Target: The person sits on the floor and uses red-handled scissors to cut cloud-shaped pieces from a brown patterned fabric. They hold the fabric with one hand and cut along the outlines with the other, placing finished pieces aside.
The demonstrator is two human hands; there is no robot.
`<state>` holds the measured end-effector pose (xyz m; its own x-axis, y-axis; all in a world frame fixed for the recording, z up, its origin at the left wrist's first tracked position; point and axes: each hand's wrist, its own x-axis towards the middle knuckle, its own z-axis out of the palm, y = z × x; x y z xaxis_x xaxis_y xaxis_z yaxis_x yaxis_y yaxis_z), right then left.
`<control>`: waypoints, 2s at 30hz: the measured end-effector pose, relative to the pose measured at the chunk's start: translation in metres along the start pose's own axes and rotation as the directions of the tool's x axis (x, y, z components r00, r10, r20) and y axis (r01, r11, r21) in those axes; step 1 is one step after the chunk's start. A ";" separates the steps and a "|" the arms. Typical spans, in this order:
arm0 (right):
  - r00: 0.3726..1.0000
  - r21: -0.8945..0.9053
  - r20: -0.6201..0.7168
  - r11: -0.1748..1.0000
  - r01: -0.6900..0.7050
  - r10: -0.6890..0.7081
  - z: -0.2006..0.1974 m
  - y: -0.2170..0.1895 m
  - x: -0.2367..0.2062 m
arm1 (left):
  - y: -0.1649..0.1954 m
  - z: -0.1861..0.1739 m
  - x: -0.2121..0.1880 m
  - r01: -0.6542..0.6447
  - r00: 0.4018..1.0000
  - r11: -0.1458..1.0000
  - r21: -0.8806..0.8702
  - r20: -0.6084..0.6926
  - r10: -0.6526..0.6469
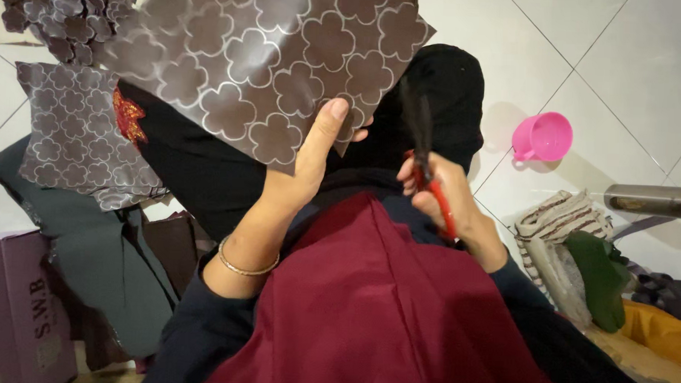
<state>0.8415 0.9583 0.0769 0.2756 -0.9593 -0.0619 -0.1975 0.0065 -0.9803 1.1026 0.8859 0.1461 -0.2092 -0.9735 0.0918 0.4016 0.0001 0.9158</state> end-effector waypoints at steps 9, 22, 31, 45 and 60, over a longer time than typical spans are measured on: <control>0.994 -0.202 0.099 0.979 -0.034 0.055 0.029 -0.009 0.027 | 0.000 -0.031 0.001 -0.181 0.980 0.943 0.278 -0.024 0.195; 0.995 -0.104 0.013 0.990 -0.094 0.096 0.005 0.013 0.027 | -0.029 -0.035 0.009 -0.060 0.998 0.982 0.177 0.040 0.054; 0.978 0.157 -0.128 0.970 0.185 -0.166 -0.027 0.032 0.028 | -0.034 -0.043 0.013 0.212 0.977 0.976 0.042 -0.016 -0.211; 0.931 0.659 -0.347 0.736 0.156 0.113 -0.194 0.047 0.022 | -0.124 0.017 0.080 0.514 0.809 0.856 -0.049 0.360 -0.465; 0.898 0.397 -0.426 0.915 0.072 0.114 -0.268 0.061 0.001 | -0.239 0.164 0.119 0.382 0.901 0.535 -0.754 0.433 -0.033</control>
<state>0.5779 0.8824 0.0671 -0.1758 -0.9805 -0.0876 0.2128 0.0491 -0.9759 0.8358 0.8076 0.0026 -0.5878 -0.7779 0.2220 0.8069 -0.5441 0.2301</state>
